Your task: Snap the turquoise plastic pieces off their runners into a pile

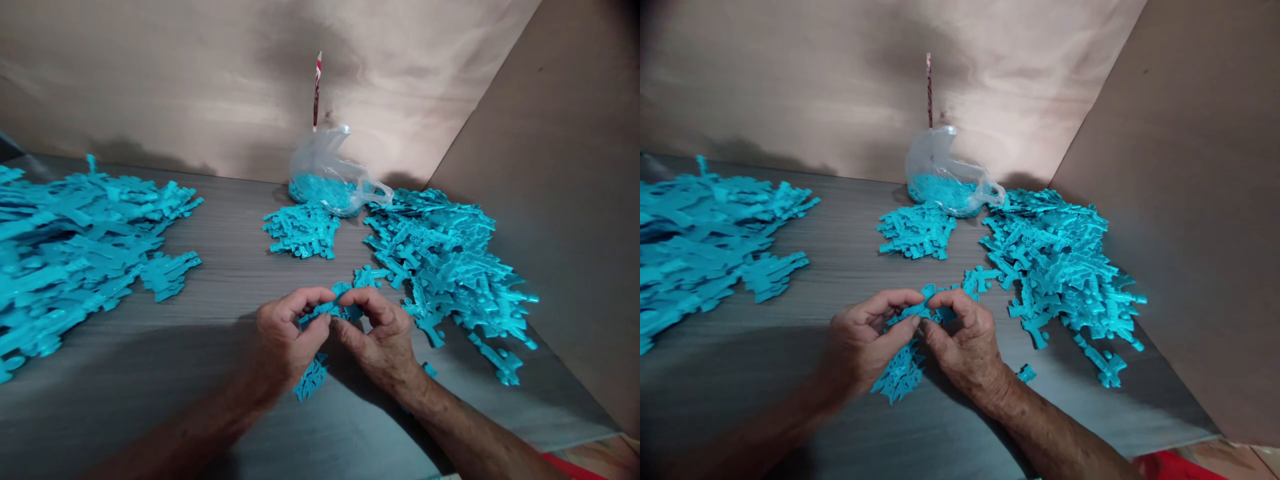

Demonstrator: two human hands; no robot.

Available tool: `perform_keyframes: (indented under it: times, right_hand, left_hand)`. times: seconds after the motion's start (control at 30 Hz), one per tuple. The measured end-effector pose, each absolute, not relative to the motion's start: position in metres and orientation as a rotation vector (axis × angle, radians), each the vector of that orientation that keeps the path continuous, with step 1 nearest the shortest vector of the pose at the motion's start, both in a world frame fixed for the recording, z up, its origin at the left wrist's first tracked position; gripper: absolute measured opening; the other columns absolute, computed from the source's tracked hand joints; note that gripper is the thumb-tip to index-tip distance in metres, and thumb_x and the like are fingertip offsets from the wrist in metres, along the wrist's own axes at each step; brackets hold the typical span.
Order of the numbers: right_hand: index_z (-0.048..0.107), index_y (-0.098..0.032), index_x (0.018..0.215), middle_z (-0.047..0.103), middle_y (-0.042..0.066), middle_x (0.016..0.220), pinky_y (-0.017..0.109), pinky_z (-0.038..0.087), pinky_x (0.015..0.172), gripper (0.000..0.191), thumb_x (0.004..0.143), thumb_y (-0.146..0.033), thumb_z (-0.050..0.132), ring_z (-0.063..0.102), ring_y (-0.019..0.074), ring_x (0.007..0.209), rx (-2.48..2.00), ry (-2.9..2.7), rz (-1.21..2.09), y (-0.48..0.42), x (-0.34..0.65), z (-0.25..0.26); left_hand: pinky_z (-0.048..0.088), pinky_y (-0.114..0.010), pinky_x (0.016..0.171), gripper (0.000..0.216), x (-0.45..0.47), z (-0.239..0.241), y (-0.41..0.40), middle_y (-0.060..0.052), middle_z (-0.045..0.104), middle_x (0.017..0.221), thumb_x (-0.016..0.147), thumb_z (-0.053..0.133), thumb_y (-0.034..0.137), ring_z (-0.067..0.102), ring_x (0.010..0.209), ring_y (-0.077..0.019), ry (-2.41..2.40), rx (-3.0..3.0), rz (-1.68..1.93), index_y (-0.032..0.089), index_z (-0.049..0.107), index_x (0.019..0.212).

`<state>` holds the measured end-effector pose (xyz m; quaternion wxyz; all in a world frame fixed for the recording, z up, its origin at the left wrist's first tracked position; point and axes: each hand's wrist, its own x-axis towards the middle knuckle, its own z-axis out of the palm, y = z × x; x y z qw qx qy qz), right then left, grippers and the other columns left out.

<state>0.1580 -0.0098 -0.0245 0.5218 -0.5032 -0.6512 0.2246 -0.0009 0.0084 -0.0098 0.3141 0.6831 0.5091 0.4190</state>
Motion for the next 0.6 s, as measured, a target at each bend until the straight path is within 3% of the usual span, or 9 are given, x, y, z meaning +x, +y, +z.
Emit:
perform_keyframes:
  times: [0.13, 0.23, 0.33, 0.47, 0.6]
  right_hand:
    - [0.067, -0.022, 0.093, 0.07, 0.0, 0.082, 0.028, 0.051, 0.067, 0.016, 0.077, -0.019, 0.069, 0.062, 0.0146, 0.071, -1.196, -1.548, 0.639, -0.002, 0.169, -0.021]
    - [0.068, -0.021, 0.092, 0.07, 0.002, 0.085, 0.03, 0.051, 0.07, 0.015, 0.077, -0.019, 0.069, 0.062, 0.0151, 0.072, -1.258, -1.366, 0.658, 0.009, 0.187, -0.017]
    - [0.068, -0.019, 0.086, 0.069, 0.001, 0.078, 0.028, 0.05, 0.064, 0.012, 0.075, -0.021, 0.07, 0.062, 0.0147, 0.068, -1.3, -1.263, 0.705, 0.019, 0.204, -0.015]
    - [0.068, -0.017, 0.084, 0.069, 0.002, 0.075, 0.028, 0.049, 0.061, 0.013, 0.074, -0.025, 0.07, 0.061, 0.015, 0.066, -1.355, -1.338, 0.794, 0.026, 0.217, -0.017]
    - [0.069, -0.017, 0.081, 0.069, 0.001, 0.073, 0.028, 0.047, 0.059, 0.011, 0.076, -0.026, 0.066, 0.06, 0.0148, 0.063, -1.5, -1.522, 0.873, 0.025, 0.224, -0.012]
  left_hand:
    - [0.055, -0.025, 0.065, 0.021, -0.006, -0.02, 0.024, -0.001, 0.077, 0.085, 0.074, 0.066, 0.021, 0.071, 0.075, -0.0176, 1.375, 1.575, 1.037, 0.021, 0.073, 0.094]
    - [0.056, -0.027, 0.069, 0.023, -0.013, -0.024, 0.045, -0.002, 0.077, 0.081, 0.069, 0.072, 0.024, 0.071, 0.075, -0.0179, 1.402, 1.421, 1.04, 0.018, 0.072, 0.092]
    - [0.056, -0.03, 0.079, 0.026, -0.021, -0.028, 0.065, -0.005, 0.078, 0.091, 0.067, 0.075, 0.026, 0.073, 0.084, -0.0198, 1.361, 1.399, 1.085, 0.017, 0.071, 0.091]
    - [0.055, -0.036, 0.087, 0.034, -0.033, -0.034, 0.076, -0.006, 0.076, 0.104, 0.075, 0.07, 0.032, 0.071, 0.093, -0.0223, 1.402, 1.679, 1.041, 0.02, 0.071, 0.108]
    - [0.049, -0.042, 0.098, 0.031, -0.037, -0.029, 0.068, -0.008, 0.07, 0.12, 0.083, 0.059, 0.024, 0.064, 0.111, -0.0256, 1.426, 2.155, 1.01, 0.02, 0.069, 0.112]
